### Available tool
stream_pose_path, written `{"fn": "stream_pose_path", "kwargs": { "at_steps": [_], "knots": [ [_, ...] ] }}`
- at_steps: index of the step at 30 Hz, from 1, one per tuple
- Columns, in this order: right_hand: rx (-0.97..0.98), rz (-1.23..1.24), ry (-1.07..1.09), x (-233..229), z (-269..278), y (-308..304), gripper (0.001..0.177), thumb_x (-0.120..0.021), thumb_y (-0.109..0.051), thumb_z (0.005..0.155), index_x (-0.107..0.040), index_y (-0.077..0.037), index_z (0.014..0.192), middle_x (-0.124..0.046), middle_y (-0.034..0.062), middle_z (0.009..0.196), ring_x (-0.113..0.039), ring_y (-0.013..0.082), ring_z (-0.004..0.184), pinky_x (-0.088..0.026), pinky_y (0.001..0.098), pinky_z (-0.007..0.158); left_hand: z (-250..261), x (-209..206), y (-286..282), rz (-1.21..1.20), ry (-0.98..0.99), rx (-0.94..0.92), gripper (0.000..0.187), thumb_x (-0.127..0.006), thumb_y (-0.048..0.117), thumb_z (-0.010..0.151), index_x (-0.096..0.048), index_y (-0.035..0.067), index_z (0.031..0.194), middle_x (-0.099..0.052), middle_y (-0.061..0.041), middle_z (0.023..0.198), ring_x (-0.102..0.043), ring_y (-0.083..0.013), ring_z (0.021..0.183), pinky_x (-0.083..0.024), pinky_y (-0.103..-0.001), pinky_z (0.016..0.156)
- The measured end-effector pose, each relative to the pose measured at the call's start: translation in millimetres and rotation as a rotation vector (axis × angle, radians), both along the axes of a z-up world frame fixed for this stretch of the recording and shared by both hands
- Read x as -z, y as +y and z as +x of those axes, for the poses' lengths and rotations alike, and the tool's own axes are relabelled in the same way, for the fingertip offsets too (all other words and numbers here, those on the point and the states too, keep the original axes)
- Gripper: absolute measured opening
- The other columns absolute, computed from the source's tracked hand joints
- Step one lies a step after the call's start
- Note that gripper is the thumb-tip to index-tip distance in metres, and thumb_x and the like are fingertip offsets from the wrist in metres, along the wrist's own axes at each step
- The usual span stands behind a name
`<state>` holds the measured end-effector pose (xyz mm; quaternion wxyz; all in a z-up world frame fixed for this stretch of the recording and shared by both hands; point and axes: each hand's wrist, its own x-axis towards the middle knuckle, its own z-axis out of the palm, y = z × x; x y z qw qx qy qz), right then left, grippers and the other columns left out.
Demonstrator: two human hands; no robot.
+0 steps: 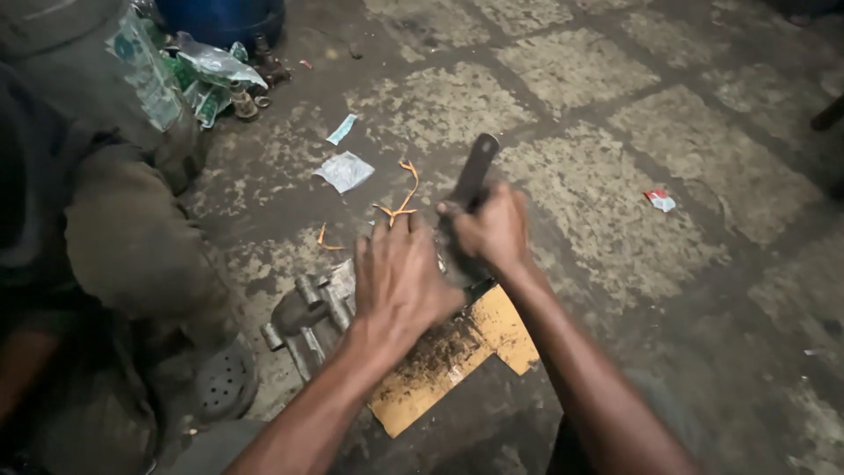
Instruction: Scraping debris and cleaning the surface of a metal engine casing using a file and a metal tool.
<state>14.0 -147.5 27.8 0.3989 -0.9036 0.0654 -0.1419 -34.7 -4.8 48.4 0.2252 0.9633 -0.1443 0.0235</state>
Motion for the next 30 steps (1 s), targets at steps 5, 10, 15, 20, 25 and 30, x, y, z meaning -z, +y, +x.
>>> {"fn": "stream_pose_path", "kwargs": {
  "at_steps": [5,10,15,20,25,30],
  "knots": [
    [0.029,0.125,-0.030,11.7,1.8,-1.7,0.026,-0.083,-0.023,0.077,-0.079,-0.001,0.089,-0.078,0.0130,0.076,-0.075,0.0215,0.065,-0.059,0.0389,0.065,7.8,13.2,0.8,0.010,-0.061,-0.003,0.089,-0.086,0.021,0.052,-0.055,-0.012,0.129,-0.060,-0.030,0.125,-0.056,-0.0440,0.120,-0.040,-0.062,0.106],
    [0.043,0.031,0.008,9.3,0.7,3.8,0.027,-0.081,-0.026,0.081,-0.078,-0.001,0.092,-0.077,0.0153,0.077,-0.075,0.0240,0.065,-0.060,0.0398,0.069,1.3,1.6,0.5,-0.028,0.013,-0.013,0.090,-0.088,0.022,0.053,-0.054,-0.014,0.127,-0.060,-0.029,0.124,-0.057,-0.0428,0.121,-0.040,-0.062,0.107],
    [-0.007,-0.025,-0.096,9.3,1.7,0.8,0.032,-0.086,-0.026,0.074,-0.078,0.001,0.090,-0.075,0.0185,0.075,-0.072,0.0272,0.066,-0.057,0.0439,0.070,-1.8,-1.5,-0.3,-0.055,-0.092,-0.022,0.094,-0.089,0.025,0.051,-0.052,-0.016,0.127,-0.062,-0.030,0.117,-0.059,-0.0433,0.114,-0.043,-0.059,0.102],
    [-0.017,-0.051,-0.065,22.2,9.9,-6.7,0.034,-0.085,-0.029,0.077,-0.077,0.002,0.089,-0.073,0.0168,0.069,-0.072,0.0262,0.060,-0.058,0.0445,0.061,4.4,6.5,0.8,-0.024,-0.011,-0.006,0.090,-0.088,0.028,0.054,-0.054,-0.012,0.127,-0.063,-0.026,0.115,-0.060,-0.0402,0.114,-0.042,-0.058,0.104],
    [-0.039,0.107,0.113,-2.0,-1.6,4.8,0.026,-0.071,-0.025,0.082,-0.077,-0.002,0.093,-0.075,0.0145,0.068,-0.070,0.0268,0.051,-0.057,0.0462,0.048,5.3,5.3,2.8,-0.036,0.071,-0.007,0.088,-0.085,0.035,0.060,-0.053,-0.008,0.129,-0.065,-0.023,0.115,-0.061,-0.0388,0.113,-0.044,-0.056,0.106],
    [-0.010,0.040,-0.154,31.7,13.1,-14.2,0.038,-0.090,-0.027,0.070,-0.076,0.003,0.088,-0.076,0.0192,0.075,-0.072,0.0267,0.064,-0.056,0.0418,0.062,2.5,0.9,3.1,-0.097,-0.005,0.033,0.095,-0.089,0.033,0.059,-0.048,-0.013,0.133,-0.059,-0.032,0.122,-0.055,-0.0475,0.120,-0.037,-0.065,0.107]
  ]
}}
